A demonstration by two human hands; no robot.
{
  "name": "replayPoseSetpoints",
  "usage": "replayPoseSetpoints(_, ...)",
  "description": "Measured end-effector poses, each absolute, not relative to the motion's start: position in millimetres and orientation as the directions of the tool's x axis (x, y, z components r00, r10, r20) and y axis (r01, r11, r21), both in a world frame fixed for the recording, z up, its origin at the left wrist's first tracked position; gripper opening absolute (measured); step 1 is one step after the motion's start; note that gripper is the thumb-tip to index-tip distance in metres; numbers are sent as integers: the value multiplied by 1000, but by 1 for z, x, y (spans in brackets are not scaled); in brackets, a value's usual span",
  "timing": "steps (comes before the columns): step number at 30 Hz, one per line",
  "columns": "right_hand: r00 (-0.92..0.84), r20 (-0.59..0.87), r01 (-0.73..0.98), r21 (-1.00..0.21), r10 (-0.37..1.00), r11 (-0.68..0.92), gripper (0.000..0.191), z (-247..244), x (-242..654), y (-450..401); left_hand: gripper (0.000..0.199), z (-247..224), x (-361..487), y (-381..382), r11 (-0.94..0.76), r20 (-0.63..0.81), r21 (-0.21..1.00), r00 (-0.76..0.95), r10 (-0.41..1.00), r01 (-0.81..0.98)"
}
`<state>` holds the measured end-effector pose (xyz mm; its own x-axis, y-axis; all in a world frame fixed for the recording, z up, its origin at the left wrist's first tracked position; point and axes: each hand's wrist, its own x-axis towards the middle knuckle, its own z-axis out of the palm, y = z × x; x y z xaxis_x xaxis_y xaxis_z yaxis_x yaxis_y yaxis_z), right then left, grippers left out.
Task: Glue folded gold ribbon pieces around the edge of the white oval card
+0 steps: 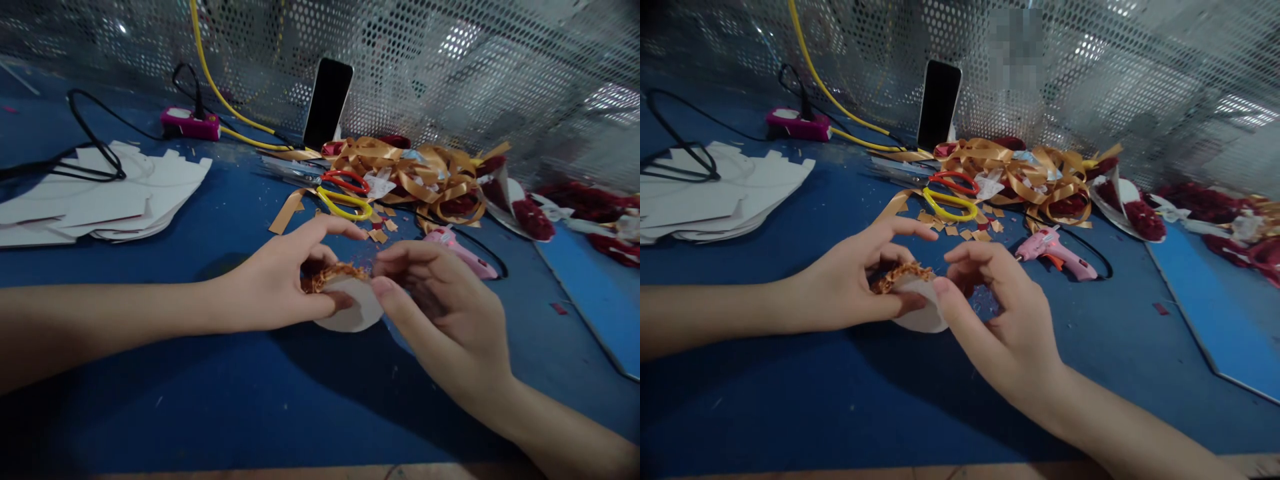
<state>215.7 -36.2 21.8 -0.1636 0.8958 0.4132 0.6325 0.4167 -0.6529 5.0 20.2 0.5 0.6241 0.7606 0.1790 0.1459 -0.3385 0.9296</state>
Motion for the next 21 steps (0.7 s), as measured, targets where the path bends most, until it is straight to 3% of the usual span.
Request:
replayPoseSetpoints(3,-242,597,719,-419,765,555,19,22,219,-32,64,-1,7,24,-175,67,978,632,772,110)
replayPoseSetpoints(6,-357,683,786,-149,637,601,15,23,219,-26,65,-2,8,27,-109,21,989,629,777,103)
replayPoseSetpoints(9,-430,715,771,-28,551,637,14,22,219,-21,64,-5,7,28,-98,9,990,641,768,104)
replayPoseSetpoints(17,-429,698,759,-66,574,648,8,20,217,-20,60,1,7,27,-201,-53,935,678,733,291)
replayPoseSetpoints(21,-387,565,811,-168,729,560,7,18,221,-19,56,6,5,31,-250,-77,880,641,764,404)
